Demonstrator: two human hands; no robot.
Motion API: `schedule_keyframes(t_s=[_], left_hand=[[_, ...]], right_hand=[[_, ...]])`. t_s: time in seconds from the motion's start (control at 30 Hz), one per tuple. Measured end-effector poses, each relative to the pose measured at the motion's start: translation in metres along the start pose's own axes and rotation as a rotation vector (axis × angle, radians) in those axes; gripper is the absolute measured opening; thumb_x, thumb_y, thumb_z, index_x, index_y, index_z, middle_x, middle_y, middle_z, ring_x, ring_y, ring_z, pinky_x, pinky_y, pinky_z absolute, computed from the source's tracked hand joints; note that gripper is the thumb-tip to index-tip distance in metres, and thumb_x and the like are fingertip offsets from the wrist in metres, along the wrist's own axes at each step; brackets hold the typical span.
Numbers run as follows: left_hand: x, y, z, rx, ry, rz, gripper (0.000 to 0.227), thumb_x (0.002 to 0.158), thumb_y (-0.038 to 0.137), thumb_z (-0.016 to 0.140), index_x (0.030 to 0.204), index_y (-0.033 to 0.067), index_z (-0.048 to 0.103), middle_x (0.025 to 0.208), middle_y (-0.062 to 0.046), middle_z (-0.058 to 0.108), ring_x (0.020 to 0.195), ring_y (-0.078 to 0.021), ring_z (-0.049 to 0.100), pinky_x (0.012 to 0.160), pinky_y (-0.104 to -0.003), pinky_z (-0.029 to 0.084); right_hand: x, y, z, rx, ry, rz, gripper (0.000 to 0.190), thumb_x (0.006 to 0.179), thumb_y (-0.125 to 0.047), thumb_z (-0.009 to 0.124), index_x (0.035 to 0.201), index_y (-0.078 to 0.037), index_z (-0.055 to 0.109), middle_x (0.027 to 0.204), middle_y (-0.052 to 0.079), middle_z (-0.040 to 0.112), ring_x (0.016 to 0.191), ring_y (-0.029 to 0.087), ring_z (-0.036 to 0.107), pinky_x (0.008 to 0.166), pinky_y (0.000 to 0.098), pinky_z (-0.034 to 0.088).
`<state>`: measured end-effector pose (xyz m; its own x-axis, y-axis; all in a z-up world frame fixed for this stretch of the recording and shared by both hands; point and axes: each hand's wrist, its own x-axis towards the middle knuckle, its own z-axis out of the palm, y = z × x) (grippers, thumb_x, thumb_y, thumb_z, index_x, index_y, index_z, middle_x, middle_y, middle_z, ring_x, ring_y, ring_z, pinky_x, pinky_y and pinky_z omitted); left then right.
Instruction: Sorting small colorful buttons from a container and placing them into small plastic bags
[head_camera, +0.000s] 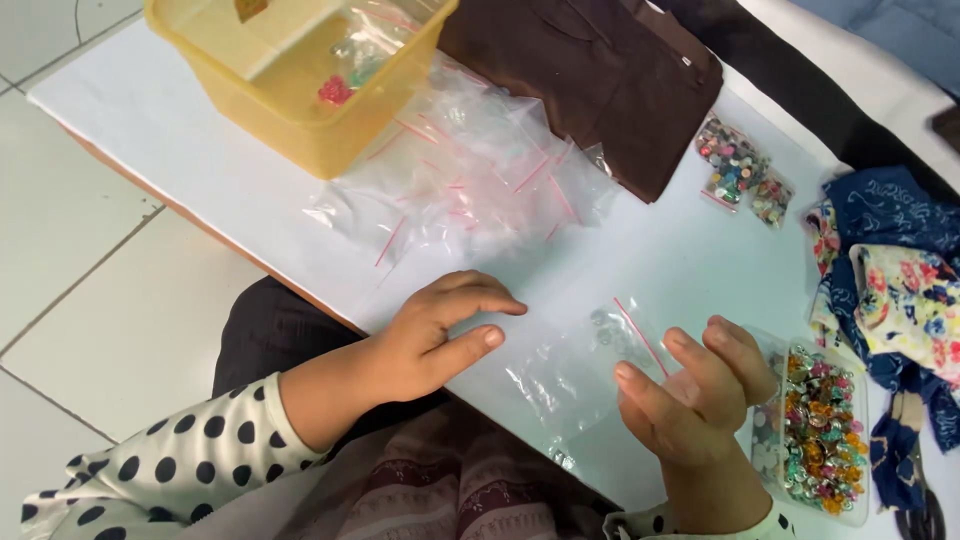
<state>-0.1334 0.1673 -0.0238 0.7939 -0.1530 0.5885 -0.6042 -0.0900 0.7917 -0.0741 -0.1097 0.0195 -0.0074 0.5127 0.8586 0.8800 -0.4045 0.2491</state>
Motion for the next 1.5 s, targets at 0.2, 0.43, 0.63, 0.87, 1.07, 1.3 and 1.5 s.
schedule_keyframes(t_s=[0.2,0.43,0.63,0.87,1.07,1.3,1.5], left_hand=[[0.076,-0.001,0.073,-0.003,-0.445,-0.275,0.054,0.102,0.048,0.043,0.14,0.0142,0.059,0.115,-0.004,0.069,0.108,-0.0183,0.065,0.096,-0.032,0.05],[0.128,-0.023,0.138,-0.069,-0.537,-0.11,0.023,0.106,0.024,0.052,0.114,0.0169,0.071,0.086,0.002,0.065,0.08,-0.0127,0.061,0.075,-0.027,0.05],[0.127,-0.054,0.132,-0.177,-0.263,0.08,0.014,0.103,0.012,0.059,0.094,0.0035,0.065,0.08,-0.006,0.064,0.073,-0.0204,0.062,0.07,-0.032,0.053],[0.125,-0.073,0.129,-0.065,-0.153,0.189,0.01,0.093,0.002,0.072,0.094,0.0101,0.067,0.082,-0.004,0.064,0.073,-0.0209,0.063,0.073,-0.035,0.05],[0.124,-0.066,0.129,0.037,-0.217,0.234,0.018,0.091,-0.001,0.068,0.09,0.016,0.063,0.085,0.0,0.062,0.076,-0.0216,0.06,0.077,-0.036,0.049],[0.121,-0.061,0.134,0.048,-0.211,0.34,0.022,0.089,-0.007,0.066,0.092,0.0141,0.064,0.086,-0.001,0.062,0.076,-0.0232,0.061,0.073,-0.037,0.051],[0.119,-0.064,0.134,0.068,-0.219,0.334,0.018,0.091,-0.003,0.067,0.093,0.0145,0.064,0.088,-0.002,0.063,0.076,-0.0234,0.062,0.074,-0.037,0.052]], right_hand=[[-0.026,0.021,-0.032,-0.065,0.013,0.018,0.025,0.106,-0.016,0.051,0.097,-0.028,0.071,0.114,0.01,0.06,0.124,0.03,0.044,0.101,0.0483,0.049],[-0.072,0.055,-0.056,-0.213,0.011,0.201,0.013,0.107,-0.02,0.059,0.113,-0.021,0.07,0.125,0.013,0.06,0.121,0.032,0.047,0.098,0.0456,0.049],[-0.089,0.058,-0.052,-0.094,-0.02,0.43,0.021,0.102,-0.003,0.055,0.108,-0.017,0.069,0.128,0.017,0.058,0.123,0.032,0.047,0.107,0.0473,0.05],[-0.101,0.056,-0.048,0.026,-0.142,0.563,0.018,0.1,-0.009,0.063,0.116,-0.017,0.064,0.14,0.017,0.052,0.128,0.035,0.049,0.109,0.0513,0.047],[-0.092,0.048,-0.046,0.03,-0.185,0.547,0.021,0.098,-0.016,0.067,0.119,-0.017,0.063,0.141,0.019,0.051,0.13,0.035,0.048,0.109,0.0506,0.047],[-0.084,0.049,-0.044,0.015,-0.206,0.451,0.011,0.098,-0.018,0.066,0.108,-0.017,0.064,0.133,0.018,0.054,0.123,0.036,0.047,0.105,0.0492,0.052],[-0.083,0.05,-0.045,0.116,-0.2,0.501,0.014,0.087,-0.014,0.073,0.092,-0.015,0.06,0.129,0.017,0.057,0.125,0.036,0.048,0.108,0.0459,0.049]])
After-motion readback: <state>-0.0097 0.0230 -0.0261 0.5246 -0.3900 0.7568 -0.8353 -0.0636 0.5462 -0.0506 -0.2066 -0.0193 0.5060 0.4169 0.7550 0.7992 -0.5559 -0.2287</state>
